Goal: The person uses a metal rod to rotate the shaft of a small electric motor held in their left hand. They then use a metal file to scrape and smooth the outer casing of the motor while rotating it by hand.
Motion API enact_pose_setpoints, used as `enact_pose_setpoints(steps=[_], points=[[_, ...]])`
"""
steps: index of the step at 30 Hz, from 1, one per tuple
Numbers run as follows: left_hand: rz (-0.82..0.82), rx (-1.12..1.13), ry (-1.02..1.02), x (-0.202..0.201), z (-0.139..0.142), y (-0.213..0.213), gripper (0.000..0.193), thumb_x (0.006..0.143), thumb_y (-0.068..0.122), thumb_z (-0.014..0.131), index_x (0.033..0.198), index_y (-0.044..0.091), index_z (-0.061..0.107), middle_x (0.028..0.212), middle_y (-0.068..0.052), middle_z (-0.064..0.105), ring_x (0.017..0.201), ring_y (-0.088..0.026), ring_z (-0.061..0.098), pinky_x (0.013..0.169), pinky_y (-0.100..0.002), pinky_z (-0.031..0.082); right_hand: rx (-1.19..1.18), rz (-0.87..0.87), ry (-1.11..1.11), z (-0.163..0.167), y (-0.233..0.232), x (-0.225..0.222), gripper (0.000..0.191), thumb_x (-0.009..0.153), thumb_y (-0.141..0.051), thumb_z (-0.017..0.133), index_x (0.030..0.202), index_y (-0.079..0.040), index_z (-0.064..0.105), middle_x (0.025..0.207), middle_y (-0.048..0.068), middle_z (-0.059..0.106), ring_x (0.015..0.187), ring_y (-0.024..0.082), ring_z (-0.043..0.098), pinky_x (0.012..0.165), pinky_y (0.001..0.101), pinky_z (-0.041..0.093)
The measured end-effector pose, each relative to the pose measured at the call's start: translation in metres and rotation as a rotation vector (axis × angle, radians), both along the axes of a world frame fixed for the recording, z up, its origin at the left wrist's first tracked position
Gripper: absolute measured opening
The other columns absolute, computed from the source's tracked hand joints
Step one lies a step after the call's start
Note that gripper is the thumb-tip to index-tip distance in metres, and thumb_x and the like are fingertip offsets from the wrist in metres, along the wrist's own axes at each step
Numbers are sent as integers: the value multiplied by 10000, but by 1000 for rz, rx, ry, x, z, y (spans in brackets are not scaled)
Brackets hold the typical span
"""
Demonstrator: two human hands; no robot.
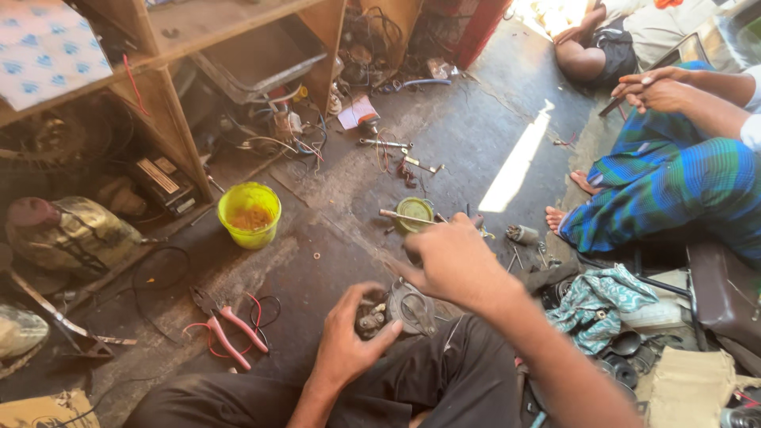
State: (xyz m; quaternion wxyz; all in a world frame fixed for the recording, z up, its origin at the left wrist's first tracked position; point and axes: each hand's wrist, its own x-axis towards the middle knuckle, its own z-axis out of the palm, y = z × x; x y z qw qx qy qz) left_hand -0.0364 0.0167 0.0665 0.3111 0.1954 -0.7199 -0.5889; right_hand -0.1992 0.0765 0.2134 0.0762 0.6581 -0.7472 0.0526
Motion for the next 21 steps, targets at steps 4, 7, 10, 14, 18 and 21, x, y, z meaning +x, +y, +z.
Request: enact_pose_setpoints(steps=[4,7,10,14,18,21], points=[[47,-300,29,-13,20,1,611,784,271,792,1328,80,592,1227,-175,691,1119,-392,657,942,-455,514,582,102,82,32,-16,-16,178,801,-285,741,839,-111,746,773,136,697,786,370,685,776,470,514],[9,-256,-30,-27,24,2,553,850,277,766,1350,101,609,1263,-151,695,1155,-379,645,987,-456,494,480,258,65,61,-22,-21,225,775,-304,754,822,-85,734,781,131,714,779,369,663,825,480,479],[15,-357,-7,-19,17,5,517,832,312,800,1279,108,640,1273,-124,684,1199,-356,622,1056,-469,443,388,331,-2,82,7,-26,246,816,-315,725,759,-84,665,709,113,656,690,341,623,785,445,462],[-92,-549,24,-6,8,14,550,763,377,825,1231,143,654,1279,-108,642,1269,-381,539,1131,-551,333,480,374,44,62,53,-19,210,793,-322,695,821,-117,658,768,70,650,755,287,611,776,429,439],[-80,-741,-84,-11,8,26,499,751,392,838,1152,143,678,1266,-111,609,1309,-424,481,1158,-618,270,583,422,63,39,78,-13,177,748,-246,698,860,-117,653,849,65,648,856,301,614,763,433,433],[-47,-744,-32,-16,8,34,367,772,354,833,1062,167,708,1199,-99,617,1327,-451,476,1183,-606,275,545,426,107,30,82,-14,187,739,-235,692,865,-107,641,863,65,649,862,290,617,780,437,433]])
